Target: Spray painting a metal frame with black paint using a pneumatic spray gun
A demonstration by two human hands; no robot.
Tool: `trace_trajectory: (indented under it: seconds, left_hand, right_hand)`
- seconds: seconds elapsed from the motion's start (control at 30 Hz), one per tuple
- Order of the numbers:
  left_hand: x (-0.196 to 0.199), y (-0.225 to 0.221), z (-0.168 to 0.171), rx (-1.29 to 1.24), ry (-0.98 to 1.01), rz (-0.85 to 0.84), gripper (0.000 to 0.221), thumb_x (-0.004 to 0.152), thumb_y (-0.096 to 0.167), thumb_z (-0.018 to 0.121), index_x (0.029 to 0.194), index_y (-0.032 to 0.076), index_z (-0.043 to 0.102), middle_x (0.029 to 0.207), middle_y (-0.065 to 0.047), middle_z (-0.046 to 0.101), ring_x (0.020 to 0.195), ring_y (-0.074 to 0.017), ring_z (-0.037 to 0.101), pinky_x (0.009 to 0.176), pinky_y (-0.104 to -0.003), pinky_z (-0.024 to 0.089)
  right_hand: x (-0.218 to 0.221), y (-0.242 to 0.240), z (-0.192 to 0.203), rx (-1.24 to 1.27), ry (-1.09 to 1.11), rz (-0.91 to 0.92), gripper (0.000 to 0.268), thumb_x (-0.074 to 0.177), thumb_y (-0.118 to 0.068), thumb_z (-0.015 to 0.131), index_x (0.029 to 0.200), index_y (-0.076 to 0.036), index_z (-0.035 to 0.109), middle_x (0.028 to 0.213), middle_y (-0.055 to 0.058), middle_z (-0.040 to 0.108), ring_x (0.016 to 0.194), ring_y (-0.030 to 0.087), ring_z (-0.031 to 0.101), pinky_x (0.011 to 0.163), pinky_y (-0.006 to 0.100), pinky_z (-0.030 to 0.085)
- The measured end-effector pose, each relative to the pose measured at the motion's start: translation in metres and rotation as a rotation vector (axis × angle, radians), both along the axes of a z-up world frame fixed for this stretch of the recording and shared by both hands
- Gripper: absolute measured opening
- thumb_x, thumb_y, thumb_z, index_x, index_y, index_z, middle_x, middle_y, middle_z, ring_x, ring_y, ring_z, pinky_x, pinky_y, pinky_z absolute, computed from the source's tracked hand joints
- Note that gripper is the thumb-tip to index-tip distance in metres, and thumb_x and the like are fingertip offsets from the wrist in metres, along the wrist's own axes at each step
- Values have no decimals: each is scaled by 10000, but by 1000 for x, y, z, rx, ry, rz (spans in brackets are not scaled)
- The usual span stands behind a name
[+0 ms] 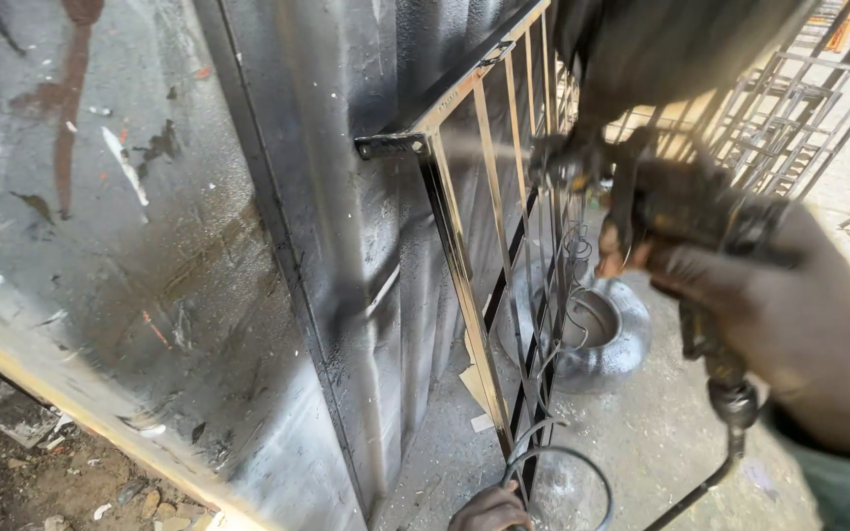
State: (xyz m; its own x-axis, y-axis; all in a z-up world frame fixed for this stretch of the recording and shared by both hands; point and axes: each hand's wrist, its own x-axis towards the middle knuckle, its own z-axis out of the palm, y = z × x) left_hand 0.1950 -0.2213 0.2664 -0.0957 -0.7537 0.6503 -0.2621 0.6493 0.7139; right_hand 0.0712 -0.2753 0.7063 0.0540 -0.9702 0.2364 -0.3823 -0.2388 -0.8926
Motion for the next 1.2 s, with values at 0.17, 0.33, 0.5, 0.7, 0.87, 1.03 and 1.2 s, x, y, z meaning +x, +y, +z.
trace_trajectory:
  seconds: [0.17, 0.33, 0.5, 0.7, 0.87, 1.03, 1.2]
  left_hand:
    - [-4, -5, 42, 166, -89, -102, 116, 992, 223, 733, 985, 112, 764, 1023, -37, 703, 1250, -281, 671, 1039, -387, 541]
    - [-15, -6, 69, 101, -65, -54, 163, 1019, 236, 675, 931, 142, 775, 979, 13, 678, 1132, -192, 695, 932, -314, 540]
    - [-14, 1, 101, 114, -113, -122, 123, 1039, 198, 669, 990, 120, 751, 990, -2, 669, 1000, -202, 641, 858, -323, 515]
    - [-17, -1, 107, 178, -52, -54, 181, 1040, 260, 678, 930, 139, 755, 908, 22, 670, 945, -172, 650, 807, -330, 534]
    - [-17, -5, 121, 139, -40, -48, 184, 1032, 238, 669, 911, 125, 752, 892, 13, 670, 922, -175, 651, 792, -325, 531]
    - [-14, -3, 135, 109, -22, -32, 190, 1021, 209, 658, 887, 109, 748, 871, 2, 670, 893, -178, 651, 774, -318, 527]
    - [-14, 0, 142, 86, -3, -27, 201, 1007, 170, 643, 855, 86, 744, 843, -13, 669, 854, -183, 653, 749, -310, 522]
  right_hand:
    - [27, 6, 52, -20, 237, -102, 311, 836, -34, 703, 1143, -76, 731, 1092, 91, 817, 966, 288, 785, 981, 422, 569]
    - [47, -3, 78, 47, 319, -141, 205, 919, -59, 657, 1112, -108, 705, 1096, 70, 803, 964, 253, 759, 923, 390, 521]
    - [46, -25, 89, -109, 403, -93, 128, 902, -90, 690, 978, -93, 794, 985, 8, 802, 889, 86, 753, 724, 236, 556]
    - [45, -36, 91, -149, 371, -46, 71, 919, -59, 702, 934, -5, 746, 998, 95, 797, 866, 196, 795, 769, 300, 620]
    - [51, -22, 96, 16, 145, -46, 105, 849, 86, 641, 935, 30, 666, 995, 140, 794, 860, 272, 812, 815, 326, 667]
    - [48, -7, 102, -3, 117, -9, 144, 855, 80, 611, 970, 79, 700, 936, 168, 767, 857, 258, 783, 904, 284, 661]
    - [42, -24, 101, 12, 465, -108, 214, 984, -112, 609, 895, -3, 770, 891, 99, 795, 582, 249, 538, 444, 387, 304]
